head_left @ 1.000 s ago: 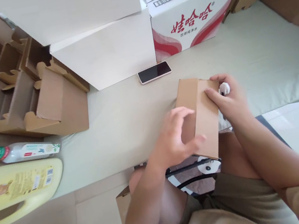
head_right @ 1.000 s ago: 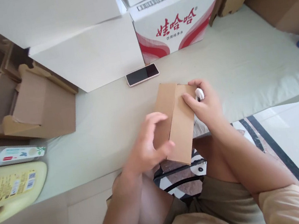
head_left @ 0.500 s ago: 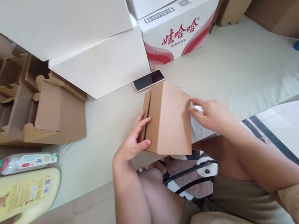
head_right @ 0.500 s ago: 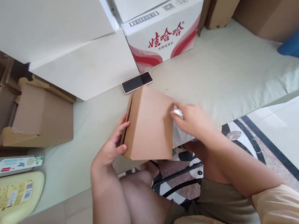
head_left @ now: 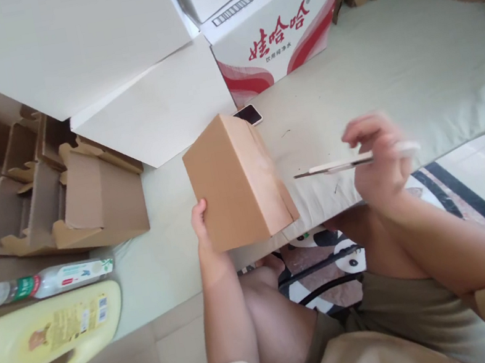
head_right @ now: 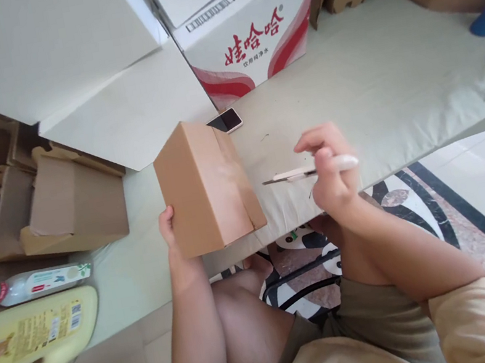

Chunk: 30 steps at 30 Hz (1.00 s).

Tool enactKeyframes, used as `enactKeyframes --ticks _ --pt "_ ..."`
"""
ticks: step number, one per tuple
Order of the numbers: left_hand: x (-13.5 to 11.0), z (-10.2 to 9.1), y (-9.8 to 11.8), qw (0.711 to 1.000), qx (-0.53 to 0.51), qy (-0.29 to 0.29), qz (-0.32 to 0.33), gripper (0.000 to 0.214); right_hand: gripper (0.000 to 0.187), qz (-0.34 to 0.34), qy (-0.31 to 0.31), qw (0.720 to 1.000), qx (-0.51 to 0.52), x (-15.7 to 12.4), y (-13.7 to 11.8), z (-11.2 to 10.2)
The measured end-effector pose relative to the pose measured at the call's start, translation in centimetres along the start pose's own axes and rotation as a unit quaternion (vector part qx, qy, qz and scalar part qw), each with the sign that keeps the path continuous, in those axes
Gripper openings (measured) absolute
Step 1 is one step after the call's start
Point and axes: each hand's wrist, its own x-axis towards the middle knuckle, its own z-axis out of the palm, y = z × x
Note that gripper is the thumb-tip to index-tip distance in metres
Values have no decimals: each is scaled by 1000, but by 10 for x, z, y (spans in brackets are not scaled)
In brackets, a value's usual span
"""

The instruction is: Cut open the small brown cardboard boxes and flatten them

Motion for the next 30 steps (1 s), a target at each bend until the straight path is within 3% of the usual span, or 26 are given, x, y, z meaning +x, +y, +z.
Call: enactKeyframes --ticks 2,5,10,12,16,20,25,30 --pt "3 -2 0 999 -15 -6 -29 43 66 47 37 998 27 4 4 0" --pt "3 3 -1 998 -34 -29 -45 46 72 116 9 989 87 1 13 3" --pt "3 16 -1 998 -49 -13 25 42 72 105 -13 988 113 -8 17 3" --pt "2 18 -2 998 -48 -19 19 43 72 112 -6 988 109 -8 14 1" --pt "0 20 -6 998 -48 -48 -16 49 49 129 -53 981 138 -7 9 2" --pt "3 25 -8 999 -30 -29 34 45 26 165 -110 968 154 -9 6 4" --pt "8 26 -8 997 6 7 81 43 16 164 -121 962 180 -12 7 8" --pt "10 24 -11 997 -2 6 74 45 16 174 -124 961 173 -11 9 12"
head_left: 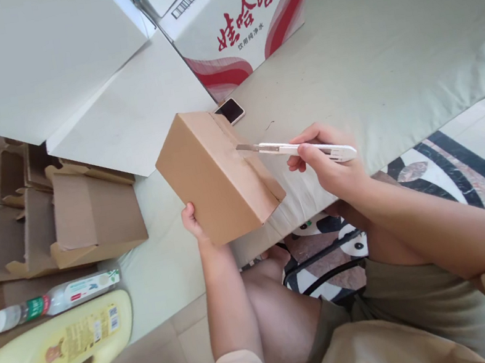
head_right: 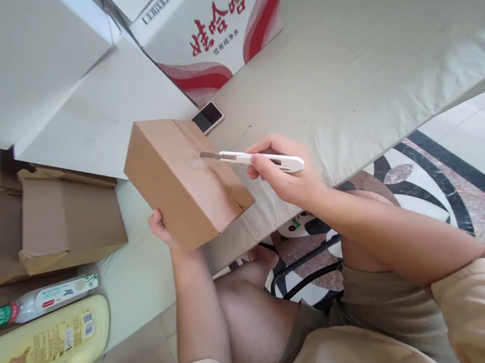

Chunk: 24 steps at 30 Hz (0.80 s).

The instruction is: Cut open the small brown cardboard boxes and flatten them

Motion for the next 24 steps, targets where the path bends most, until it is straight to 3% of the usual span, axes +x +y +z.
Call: enactKeyframes --ticks 8,11,13,16,20,24 --pt "-3 5 -2 999 0 12 49 43 15 7 -18 1000 -15 -3 6 1" --pt "1 6 0 995 -32 24 90 38 15 31 -51 998 -23 -1 6 2" --pt "4 5 3 991 -60 21 122 35 17 58 -45 997 9 6 6 -3" --pt "5 2 9 984 -60 7 169 35 27 83 28 988 129 24 11 -22" --pt "1 -1 13 980 0 -9 200 39 40 97 -5 977 192 43 18 -47" --pt "-1 0 11 978 25 -48 202 49 44 116 -22 970 211 39 18 -44"
